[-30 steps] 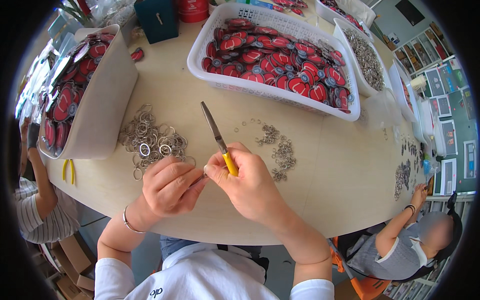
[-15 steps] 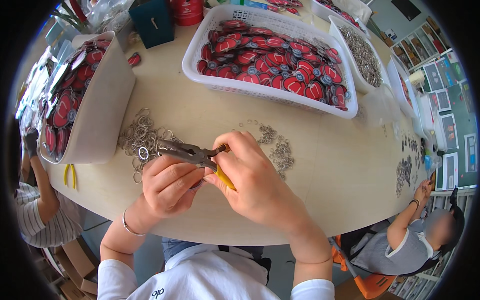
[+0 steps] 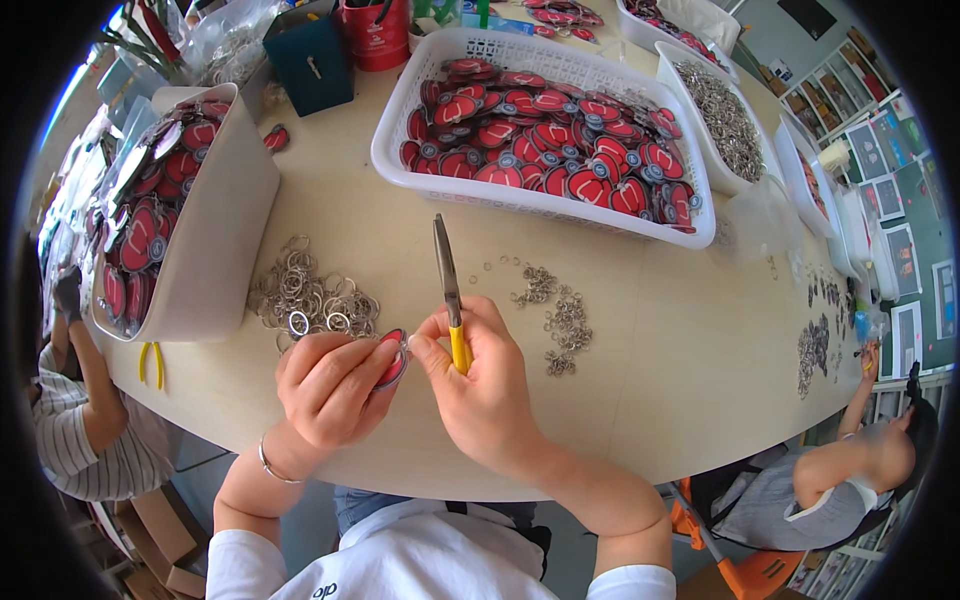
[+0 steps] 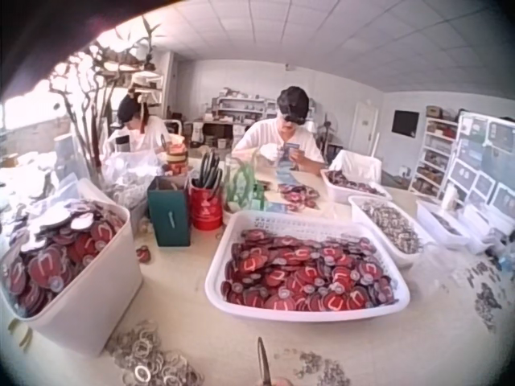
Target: The person assembles heart-shaped keychains by attaching split rings and key rings to red heart charms using pliers. They repeatedly pick up a charm, open a split ring with pliers, link it to the charm and a key ring, then close the ring and place the finished keychain into a white basket. The process is repeated continuously throughout the clip.
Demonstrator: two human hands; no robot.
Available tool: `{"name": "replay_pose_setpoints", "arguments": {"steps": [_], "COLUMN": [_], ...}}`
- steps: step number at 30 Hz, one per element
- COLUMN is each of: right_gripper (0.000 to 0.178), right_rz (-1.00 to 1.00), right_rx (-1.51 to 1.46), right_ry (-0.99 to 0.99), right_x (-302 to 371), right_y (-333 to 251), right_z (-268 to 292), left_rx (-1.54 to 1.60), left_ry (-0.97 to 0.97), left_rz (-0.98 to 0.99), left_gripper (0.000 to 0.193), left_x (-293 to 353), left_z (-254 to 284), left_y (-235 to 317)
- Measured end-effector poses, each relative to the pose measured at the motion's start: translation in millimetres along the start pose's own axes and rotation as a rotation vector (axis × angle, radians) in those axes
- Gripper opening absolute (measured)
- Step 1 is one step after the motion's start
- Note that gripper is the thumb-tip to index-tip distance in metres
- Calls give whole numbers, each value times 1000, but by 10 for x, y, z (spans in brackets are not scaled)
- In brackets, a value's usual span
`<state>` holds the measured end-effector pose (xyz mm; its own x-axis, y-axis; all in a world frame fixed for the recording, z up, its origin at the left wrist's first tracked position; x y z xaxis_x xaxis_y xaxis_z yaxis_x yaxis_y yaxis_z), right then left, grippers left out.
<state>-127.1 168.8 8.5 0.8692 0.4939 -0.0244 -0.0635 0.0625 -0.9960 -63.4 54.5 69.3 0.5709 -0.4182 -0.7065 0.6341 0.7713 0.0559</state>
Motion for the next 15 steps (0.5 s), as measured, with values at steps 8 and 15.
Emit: {"name": "replay_pose_setpoints", "arguments": {"steps": [8, 15], "right_gripper": [16, 18], "right_rz": [-175, -98], "right_rx": [-247, -152], "right_ry": [-153, -178], "right_x": [-25, -18], "right_y": [115, -12], "right_z": [-42, -32], "left_rx": [141, 312], "left_ry": [-4, -17], "left_rz": [-35, 35], "left_gripper": [31, 29], "left_x": [5, 9], "left_z": [28, -22], "left_y": [-51, -152]}}
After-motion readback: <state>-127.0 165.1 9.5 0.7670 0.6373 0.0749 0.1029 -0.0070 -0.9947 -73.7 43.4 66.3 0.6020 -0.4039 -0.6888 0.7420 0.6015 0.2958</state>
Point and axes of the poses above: each hand's wrist, its own x-axis away from the middle knuckle, its own z-axis out of the back of the hand, y = z × x, the point moved 9 cm from there along -x, towards the middle knuckle, and after that the axes turned 15 degrees about -y, right-handed, at the moved point
